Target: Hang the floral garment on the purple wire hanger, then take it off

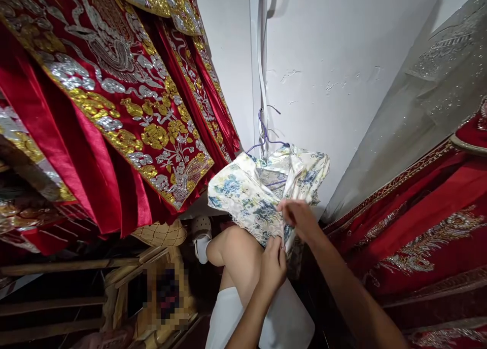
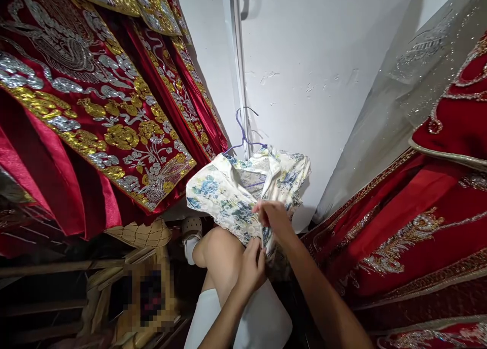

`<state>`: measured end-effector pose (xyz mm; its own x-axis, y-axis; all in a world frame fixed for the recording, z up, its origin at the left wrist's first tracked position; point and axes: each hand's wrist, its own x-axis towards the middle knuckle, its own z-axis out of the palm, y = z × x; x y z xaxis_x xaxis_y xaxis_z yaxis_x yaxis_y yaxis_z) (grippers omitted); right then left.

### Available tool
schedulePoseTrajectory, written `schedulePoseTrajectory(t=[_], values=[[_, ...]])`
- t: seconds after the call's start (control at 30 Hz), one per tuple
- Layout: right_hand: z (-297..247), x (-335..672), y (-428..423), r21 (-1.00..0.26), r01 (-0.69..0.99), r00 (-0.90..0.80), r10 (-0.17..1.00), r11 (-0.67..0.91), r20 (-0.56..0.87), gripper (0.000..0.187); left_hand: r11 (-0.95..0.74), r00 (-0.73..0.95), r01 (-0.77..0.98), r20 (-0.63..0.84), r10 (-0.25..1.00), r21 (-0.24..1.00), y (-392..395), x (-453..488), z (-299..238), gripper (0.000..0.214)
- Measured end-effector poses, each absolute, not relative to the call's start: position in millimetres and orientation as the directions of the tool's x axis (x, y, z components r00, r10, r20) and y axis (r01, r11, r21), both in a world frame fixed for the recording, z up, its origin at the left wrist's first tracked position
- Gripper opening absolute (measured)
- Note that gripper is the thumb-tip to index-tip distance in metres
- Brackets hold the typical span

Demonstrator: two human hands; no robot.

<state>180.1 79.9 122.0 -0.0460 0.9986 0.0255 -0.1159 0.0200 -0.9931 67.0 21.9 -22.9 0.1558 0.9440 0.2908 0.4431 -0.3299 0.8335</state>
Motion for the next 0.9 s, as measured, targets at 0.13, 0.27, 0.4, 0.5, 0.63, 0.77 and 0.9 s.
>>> schedulePoseTrajectory(t=[0.13, 0.27, 0.4, 0.5, 0.63, 0.77, 0.9], values=[[181, 184, 114, -0.981, -0.152, -0.071, 0.989, 0.12, 0.132, 0.039, -0.384, 0.255, 0.533, 0.289, 0.923, 0.754, 27, 67, -26, 0.015], [208, 170, 122, -0.952, -0.228, -0.045, 0.975, 0.202, 0.217, 0.032, -0.417, 0.303, 0.538, 0.293, 0.907, 0.733, 31, 58, -19, 0.015], [195, 159, 114, -0.96, -0.195, -0.061, 0.974, 0.201, 0.216, 0.029, -0.485, 0.333, 0.361, 0.375, 0.865, 0.797, 45, 38, 24, 0.006], [186, 159, 110, -0.961, -0.146, -0.056, 0.968, 0.234, 0.244, 0.027, -0.627, 0.166, 0.293, 0.608, 0.776, 0.721, 71, 20, 86, 0.023], [191, 160, 111, -0.951, -0.112, -0.072, 0.952, 0.287, 0.296, 0.026, -0.779, 0.169, 0.41, 0.8, 0.576, 0.474, 114, 10, 164, 0.026], [184, 161, 122, -0.938, 0.004, -0.068, 0.936, 0.346, 0.345, 0.03, -0.834, 0.309, 0.473, 0.834, 0.458, 0.282, 129, 13, 199, 0.016], [141, 162, 129, -0.959, 0.163, -0.068, 0.973, 0.23, 0.221, 0.028, -0.751, -0.023, 0.58, 0.927, 0.374, 0.317, 132, -12, 204, 0.017]])
